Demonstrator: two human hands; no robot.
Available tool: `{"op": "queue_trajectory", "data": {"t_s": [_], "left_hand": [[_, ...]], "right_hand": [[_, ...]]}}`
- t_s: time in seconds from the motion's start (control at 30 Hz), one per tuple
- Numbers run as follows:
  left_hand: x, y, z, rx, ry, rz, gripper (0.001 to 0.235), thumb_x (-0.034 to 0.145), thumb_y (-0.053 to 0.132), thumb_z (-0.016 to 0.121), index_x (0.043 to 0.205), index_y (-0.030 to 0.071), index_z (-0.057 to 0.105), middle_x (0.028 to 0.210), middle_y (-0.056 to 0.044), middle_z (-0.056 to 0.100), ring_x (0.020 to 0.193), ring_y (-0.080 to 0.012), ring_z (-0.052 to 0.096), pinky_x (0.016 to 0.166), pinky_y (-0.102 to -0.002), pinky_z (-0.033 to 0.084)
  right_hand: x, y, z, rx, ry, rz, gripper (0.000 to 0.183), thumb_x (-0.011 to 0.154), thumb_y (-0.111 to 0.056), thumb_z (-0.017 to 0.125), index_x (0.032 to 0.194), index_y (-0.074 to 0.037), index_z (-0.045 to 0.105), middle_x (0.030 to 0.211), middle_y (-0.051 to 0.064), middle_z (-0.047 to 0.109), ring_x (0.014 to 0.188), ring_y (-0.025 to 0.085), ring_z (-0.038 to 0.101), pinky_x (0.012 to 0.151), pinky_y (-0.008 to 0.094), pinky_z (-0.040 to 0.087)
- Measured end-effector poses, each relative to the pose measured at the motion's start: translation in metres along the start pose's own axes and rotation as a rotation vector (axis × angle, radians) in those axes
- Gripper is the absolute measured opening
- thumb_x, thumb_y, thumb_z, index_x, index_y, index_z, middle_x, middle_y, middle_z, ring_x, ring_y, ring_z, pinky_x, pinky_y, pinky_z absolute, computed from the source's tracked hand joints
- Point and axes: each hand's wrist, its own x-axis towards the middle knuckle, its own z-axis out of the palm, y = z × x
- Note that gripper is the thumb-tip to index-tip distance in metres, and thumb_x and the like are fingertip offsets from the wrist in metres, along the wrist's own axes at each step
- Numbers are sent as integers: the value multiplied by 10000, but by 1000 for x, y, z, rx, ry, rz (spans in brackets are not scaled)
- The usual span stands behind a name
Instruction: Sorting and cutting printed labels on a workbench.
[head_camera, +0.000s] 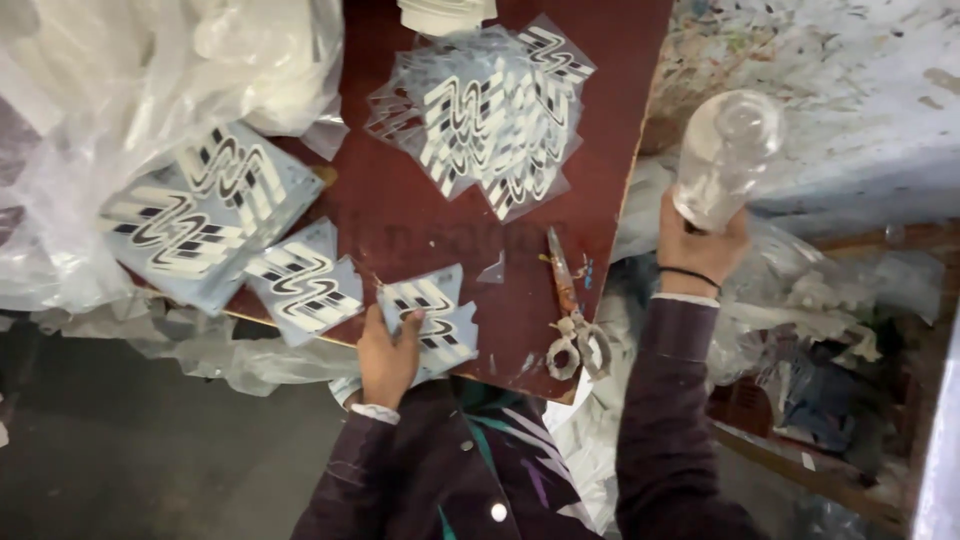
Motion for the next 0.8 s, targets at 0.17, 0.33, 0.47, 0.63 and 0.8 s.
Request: {"op": "queue_trajectory", "data": {"t_s": [0.17,0.33,0.47,0.63,0.8], "left_hand": [[-2,10,-3,-49,9,-52,389,900,319,735,1040,-21,605,906,-254,729,839,-425,733,715,-471,548],[-4,9,-4,-14,6,-50,403,919,329,726,1051,-27,594,898,-260,722,835,-432,725,706,-472,545],[-3,10,-4,11,-3,-18,454,927,361,728,1095,-30,573,909,-276,709,855,-464,710,706,-492,538],[2,-15,12,7,-2,64,542,951,321,725,1252,-59,482,981,-326,677,923,-532,658,726,-536,521],[-3,20,-2,-38,-60,27,659,974,202,645,1502,-44,338,1037,-343,664,965,-532,653,794,-555,513]], "right_hand": [[9,58,5,1372,-68,480,300,999,-116,574,1245,19,680,1303,146,683,1225,311,633,1076,517,580],[13,41,1,1641,112,858,334,956,-159,530,1208,20,657,1234,186,679,1135,389,648,982,555,592],[12,12,-3,1444,90,710,417,926,-185,589,1278,36,619,1239,208,682,1144,397,651,920,562,588],[21,36,-15,486,145,-163,757,1026,-122,832,1552,-55,291,1565,232,389,1413,421,464,1118,566,492],[4,-1,-7,-179,-59,-581,895,1024,-278,786,1642,-118,159,1654,186,199,1541,407,326,1164,474,466]]}}
